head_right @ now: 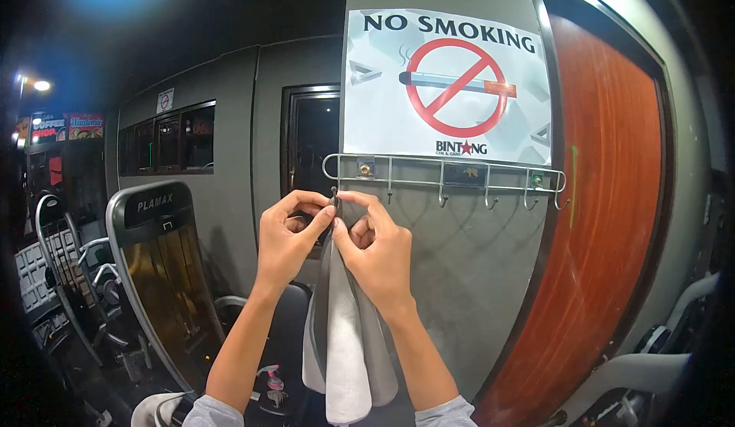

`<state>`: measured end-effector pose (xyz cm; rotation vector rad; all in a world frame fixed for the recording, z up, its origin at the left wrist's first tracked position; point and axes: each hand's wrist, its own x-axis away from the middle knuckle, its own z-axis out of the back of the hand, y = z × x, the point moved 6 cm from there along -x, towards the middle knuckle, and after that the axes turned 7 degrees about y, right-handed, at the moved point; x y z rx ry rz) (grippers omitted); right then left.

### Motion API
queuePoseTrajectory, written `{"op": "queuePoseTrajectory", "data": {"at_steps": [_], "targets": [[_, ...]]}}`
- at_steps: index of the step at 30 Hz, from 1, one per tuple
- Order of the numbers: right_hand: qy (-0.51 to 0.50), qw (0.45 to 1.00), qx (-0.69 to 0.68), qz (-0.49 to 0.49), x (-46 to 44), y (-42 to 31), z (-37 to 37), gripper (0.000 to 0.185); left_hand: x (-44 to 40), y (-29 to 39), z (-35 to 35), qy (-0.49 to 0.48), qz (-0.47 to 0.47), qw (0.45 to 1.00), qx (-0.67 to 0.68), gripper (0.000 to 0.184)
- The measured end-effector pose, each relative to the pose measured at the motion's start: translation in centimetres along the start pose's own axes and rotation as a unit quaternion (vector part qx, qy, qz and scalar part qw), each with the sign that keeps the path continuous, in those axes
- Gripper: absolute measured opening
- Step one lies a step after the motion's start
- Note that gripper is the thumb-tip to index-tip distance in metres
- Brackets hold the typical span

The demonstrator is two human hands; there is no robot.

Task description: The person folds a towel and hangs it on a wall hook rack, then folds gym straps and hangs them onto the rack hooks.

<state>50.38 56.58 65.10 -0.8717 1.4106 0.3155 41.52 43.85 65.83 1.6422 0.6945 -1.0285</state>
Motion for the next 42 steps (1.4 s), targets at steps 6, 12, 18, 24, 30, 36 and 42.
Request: {"op": "queuePoseTrajectory", "data": {"at_steps": [6, 12, 18, 24, 30, 36, 42], "targets": [[-0.032, 0.998, 0.001, -0.059, 3.5, 0.3, 0.8, 0.051, 2.1, 1.3, 0.5, -0.007, 0.021, 0.999, -0.033, 0.02], [-0.078, 0.992, 0.017, -0.095, 9.7, -0.1, 2.7, 0.037, 6.2, 2.7, 1.8, -0.02, 0.041, 0.998, -0.044, 0.016], [-0.235, 0.935, -0.15, -0.219, 17.4, -1.5, 1.1, 0.026, 12.6, 3.4, 4.0, -0.043, 0.125, 0.986, -0.101, 0.014], [-0.322, 0.878, -0.208, -0.289, 23.2, -1.2, -2.3, 0.025, 19.8, 2.8, 9.3, -0.026, 0.198, 0.961, -0.188, 0.013], [-0.413, 0.823, -0.259, -0.291, 30.4, -2.0, -9.1, 0.031, 28.6, 2.1, 17.7, 0.066, 0.293, 0.924, -0.235, 0.011], [-0.479, 0.779, -0.309, -0.262, 39.8, -3.7, -16.6, 0.029, 36.6, 3.5, 25.3, 0.106, 0.299, 0.878, -0.358, 0.01], [-0.473, 0.703, -0.329, -0.417, 48.1, -5.8, -23.4, 0.024, 42.7, 3.9, 35.1, 0.205, 0.338, 0.842, -0.367, 0.011]]}}
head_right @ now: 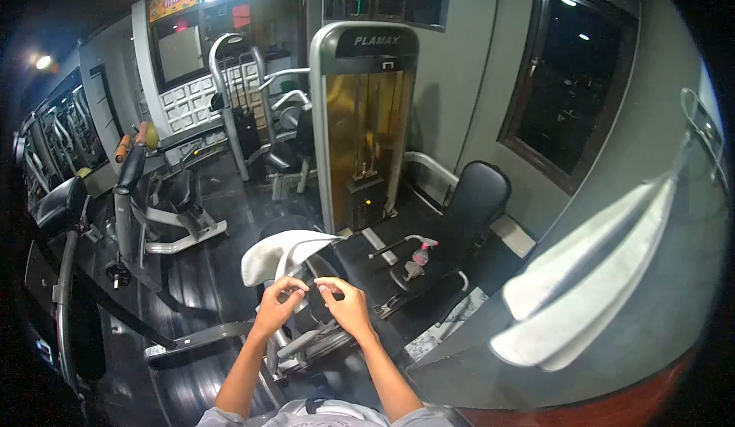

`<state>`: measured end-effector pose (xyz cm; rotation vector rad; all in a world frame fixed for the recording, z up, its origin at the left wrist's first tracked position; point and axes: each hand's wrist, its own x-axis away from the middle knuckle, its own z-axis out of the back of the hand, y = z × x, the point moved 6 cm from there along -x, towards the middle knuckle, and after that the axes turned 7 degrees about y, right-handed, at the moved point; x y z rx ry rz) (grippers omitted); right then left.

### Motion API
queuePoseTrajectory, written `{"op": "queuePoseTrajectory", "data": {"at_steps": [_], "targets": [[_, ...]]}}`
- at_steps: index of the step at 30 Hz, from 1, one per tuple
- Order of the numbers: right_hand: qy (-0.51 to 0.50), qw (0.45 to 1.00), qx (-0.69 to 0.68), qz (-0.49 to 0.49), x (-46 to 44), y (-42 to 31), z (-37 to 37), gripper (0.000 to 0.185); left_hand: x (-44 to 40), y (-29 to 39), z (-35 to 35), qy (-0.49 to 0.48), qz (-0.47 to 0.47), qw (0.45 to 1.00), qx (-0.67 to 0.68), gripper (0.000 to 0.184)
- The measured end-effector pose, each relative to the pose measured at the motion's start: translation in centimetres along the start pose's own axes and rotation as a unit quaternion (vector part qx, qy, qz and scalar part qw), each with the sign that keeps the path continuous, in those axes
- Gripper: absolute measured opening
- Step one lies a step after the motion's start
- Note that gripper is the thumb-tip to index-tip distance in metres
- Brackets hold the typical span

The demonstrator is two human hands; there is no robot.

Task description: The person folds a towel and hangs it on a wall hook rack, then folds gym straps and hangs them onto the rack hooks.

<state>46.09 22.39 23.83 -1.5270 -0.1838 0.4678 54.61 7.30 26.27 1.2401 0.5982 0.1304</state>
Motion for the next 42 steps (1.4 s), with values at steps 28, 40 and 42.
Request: {"op": "queuePoseTrajectory", "data": {"at_steps": [28, 40, 42], "targets": [[0.095, 0.924, 0.364, -0.07, -8.6, 7.6, -8.5, 0.039, -6.4, -14.3, 3.3, 0.001, -0.008, 0.973, -0.229, 0.024], [0.112, 0.919, 0.372, -0.067, -8.4, 6.6, -8.6, 0.028, -7.1, -14.2, 4.3, -0.133, 0.003, 0.991, -0.027, 0.017], [0.113, 0.922, 0.365, -0.069, -8.5, 6.4, -8.5, 0.027, -7.7, -13.5, 5.1, -0.127, 0.016, 0.99, -0.06, 0.015]]}}
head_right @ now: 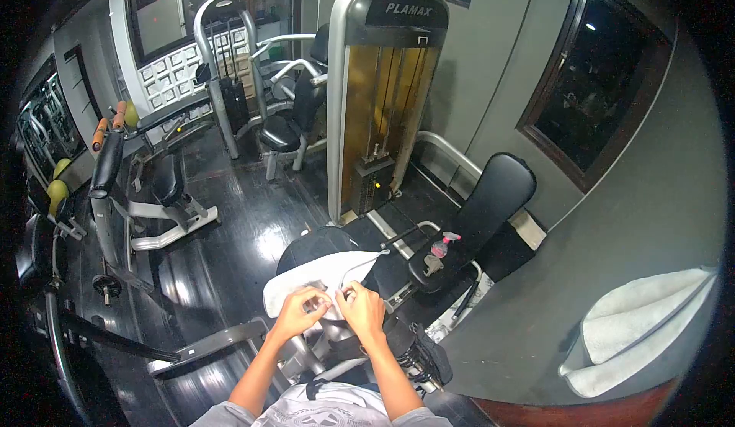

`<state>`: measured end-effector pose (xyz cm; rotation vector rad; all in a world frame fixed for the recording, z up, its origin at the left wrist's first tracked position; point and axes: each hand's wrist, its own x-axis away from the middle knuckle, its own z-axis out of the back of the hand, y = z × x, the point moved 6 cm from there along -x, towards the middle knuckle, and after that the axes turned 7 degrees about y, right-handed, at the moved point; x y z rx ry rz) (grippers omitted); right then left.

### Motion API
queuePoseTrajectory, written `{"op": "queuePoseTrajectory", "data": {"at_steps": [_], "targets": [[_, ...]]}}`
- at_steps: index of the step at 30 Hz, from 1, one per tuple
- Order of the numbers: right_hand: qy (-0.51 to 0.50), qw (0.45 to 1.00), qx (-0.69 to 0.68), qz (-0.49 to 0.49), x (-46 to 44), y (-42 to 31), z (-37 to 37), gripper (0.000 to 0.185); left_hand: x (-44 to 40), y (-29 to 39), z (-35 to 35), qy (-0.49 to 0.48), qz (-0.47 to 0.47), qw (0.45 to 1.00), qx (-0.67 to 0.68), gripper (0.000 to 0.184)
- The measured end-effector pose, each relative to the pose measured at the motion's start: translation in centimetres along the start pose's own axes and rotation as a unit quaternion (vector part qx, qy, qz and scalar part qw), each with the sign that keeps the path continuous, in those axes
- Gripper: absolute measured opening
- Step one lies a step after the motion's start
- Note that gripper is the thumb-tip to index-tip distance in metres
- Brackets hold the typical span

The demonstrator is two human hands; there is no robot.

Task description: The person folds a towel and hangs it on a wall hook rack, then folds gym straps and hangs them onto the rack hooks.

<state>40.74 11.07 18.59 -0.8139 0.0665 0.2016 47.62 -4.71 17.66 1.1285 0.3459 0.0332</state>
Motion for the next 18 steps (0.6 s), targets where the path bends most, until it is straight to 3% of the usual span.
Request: {"op": "queuePoseTrajectory", "data": {"at_steps": [3, 5, 6, 8, 9, 10, 13, 16, 18], "targets": [[-0.064, 0.997, -0.032, -0.035, 0.2, -0.1, 0.6, 0.021, -0.6, 2.3, 1.7, 0.044, -0.004, 0.998, -0.04, 0.012], [-0.032, 0.993, -0.087, 0.067, 0.3, -0.7, 1.4, 0.017, -0.6, 2.6, 2.8, 0.095, -0.011, 0.994, -0.054, 0.011], [-0.032, 0.993, -0.086, 0.068, 0.3, -0.2, 1.4, 0.017, -0.5, 2.8, 2.9, 0.096, -0.012, 0.994, -0.053, 0.011], [0.027, 0.97, -0.202, 0.135, 0.3, 0.1, 2.3, 0.017, -0.6, 3.6, 3.5, 0.135, -0.045, 0.988, -0.065, 0.013], [-0.017, 0.972, -0.224, 0.075, 0.4, -0.6, 3.4, 0.014, -0.6, 3.5, 3.5, 0.121, -0.036, 0.99, -0.064, 0.017], [0.006, 0.962, -0.257, 0.089, 0.4, -0.5, 3.7, 0.01, -0.6, 3.7, 3.4, 0.121, -0.036, 0.99, -0.065, 0.017], [-0.049, 0.913, -0.406, 0.001, 0.6, -0.1, 4.7, 0.013, -0.5, 4.6, 3.2, 0.129, -0.058, 0.988, -0.069, 0.024], [-0.096, 0.851, -0.516, 0.0, 1.0, -2.0, 6.8, 0.015, -0.2, 6.2, 3.1, 0.141, -0.083, 0.982, -0.092, 0.034], [-0.102, 0.854, -0.509, -0.002, 1.3, -2.7, 8.3, 0.016, -0.1, 7.1, 3.3, 0.168, -0.095, 0.979, -0.063, 0.044]]}}
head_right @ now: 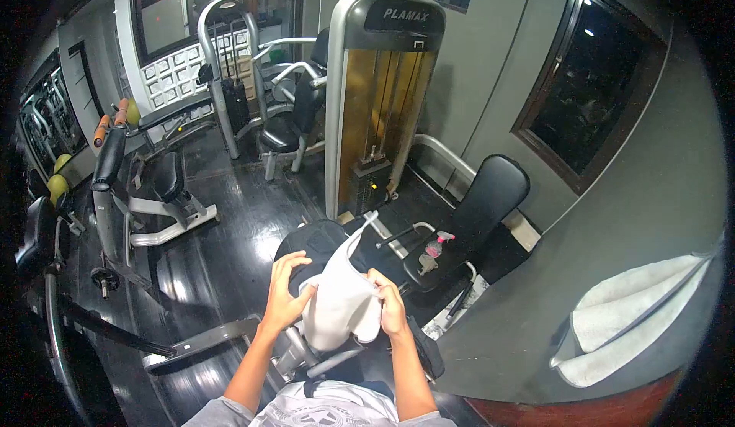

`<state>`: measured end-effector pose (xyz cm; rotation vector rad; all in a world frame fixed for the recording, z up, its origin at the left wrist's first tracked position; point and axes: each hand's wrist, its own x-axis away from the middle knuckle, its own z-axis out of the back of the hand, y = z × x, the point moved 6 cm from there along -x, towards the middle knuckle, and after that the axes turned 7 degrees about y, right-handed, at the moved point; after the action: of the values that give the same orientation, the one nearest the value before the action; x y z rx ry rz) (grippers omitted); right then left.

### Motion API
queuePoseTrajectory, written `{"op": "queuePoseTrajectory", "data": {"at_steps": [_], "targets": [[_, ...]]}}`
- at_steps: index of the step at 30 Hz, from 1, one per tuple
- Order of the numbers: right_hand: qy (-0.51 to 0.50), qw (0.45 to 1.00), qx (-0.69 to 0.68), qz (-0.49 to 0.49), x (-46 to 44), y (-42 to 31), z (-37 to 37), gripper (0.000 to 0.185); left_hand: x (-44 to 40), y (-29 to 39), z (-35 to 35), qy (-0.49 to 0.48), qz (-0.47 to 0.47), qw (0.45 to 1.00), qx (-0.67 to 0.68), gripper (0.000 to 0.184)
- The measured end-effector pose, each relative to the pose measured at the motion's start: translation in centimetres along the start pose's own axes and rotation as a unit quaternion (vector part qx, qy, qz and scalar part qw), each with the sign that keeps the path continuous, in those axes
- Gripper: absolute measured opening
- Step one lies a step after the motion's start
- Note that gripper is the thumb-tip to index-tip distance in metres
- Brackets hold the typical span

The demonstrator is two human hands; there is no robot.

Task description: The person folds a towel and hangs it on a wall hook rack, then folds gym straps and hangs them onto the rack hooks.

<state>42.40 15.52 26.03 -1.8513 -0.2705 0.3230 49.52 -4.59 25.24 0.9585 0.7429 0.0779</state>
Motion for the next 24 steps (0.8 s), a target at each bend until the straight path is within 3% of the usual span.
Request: {"op": "queuePoseTrajectory", "data": {"at_steps": [1, 2, 6, 9, 10, 12, 14, 16, 19, 22, 24], "targets": [[-0.026, 0.999, -0.035, -0.011, -0.3, 0.4, 0.6, 0.018, 0.1, 0.0, -0.1, -0.018, 0.006, 1.0, 0.003, 0.055], [-0.053, 0.996, -0.07, -0.023, -0.3, 0.6, 0.9, 0.019, 0.2, 0.3, -0.1, -0.017, 0.005, 1.0, 0.003, 0.055], [-0.113, 0.981, -0.149, -0.047, -0.1, -1.5, 0.6, 0.027, 1.0, 0.2, -1.5, -0.096, 0.068, 0.98, 0.161, 0.072], [-0.174, 0.962, -0.201, -0.062, -0.1, -2.6, 0.4, 0.029, 2.5, 0.6, -3.3, -0.175, 0.171, 0.869, 0.43, 0.067], [-0.192, 0.953, -0.222, -0.069, 0.1, -3.2, 0.2, 0.03, 3.2, 0.0, -3.2, -0.173, 0.17, 0.87, 0.43, 0.067], [-0.202, 0.949, -0.232, -0.068, 0.3, -4.2, 0.3, 0.03, 5.0, -0.8, -3.6, -0.261, 0.233, 0.814, 0.464, 0.058], [-0.136, 0.981, -0.138, -0.024, 0.4, -6.0, 1.3, 0.028, 5.9, -0.8, -3.6, -0.244, 0.231, 0.822, 0.46, 0.047], [-0.191, 0.969, -0.154, -0.038, 1.3, -8.2, 2.0, 0.022, 5.4, 2.5, -1.9, -0.157, 0.251, 0.874, 0.386, 0.042], [-0.09, 0.995, 0.041, 0.025, 2.4, -11.3, 5.2, 0.016, 5.0, 5.1, -0.5, -0.092, 0.2, 0.912, 0.346, 0.036], [-0.051, 0.973, 0.196, 0.114, 4.8, -14.2, 7.5, 0.013, 4.4, 8.8, 0.8, -0.043, 0.145, 0.938, 0.311, 0.029], [-0.02, 0.962, 0.255, 0.1, 7.2, -15.3, 8.8, 0.015, 4.4, 10.3, 1.2, -0.036, 0.131, 0.948, 0.288, 0.023]]}}
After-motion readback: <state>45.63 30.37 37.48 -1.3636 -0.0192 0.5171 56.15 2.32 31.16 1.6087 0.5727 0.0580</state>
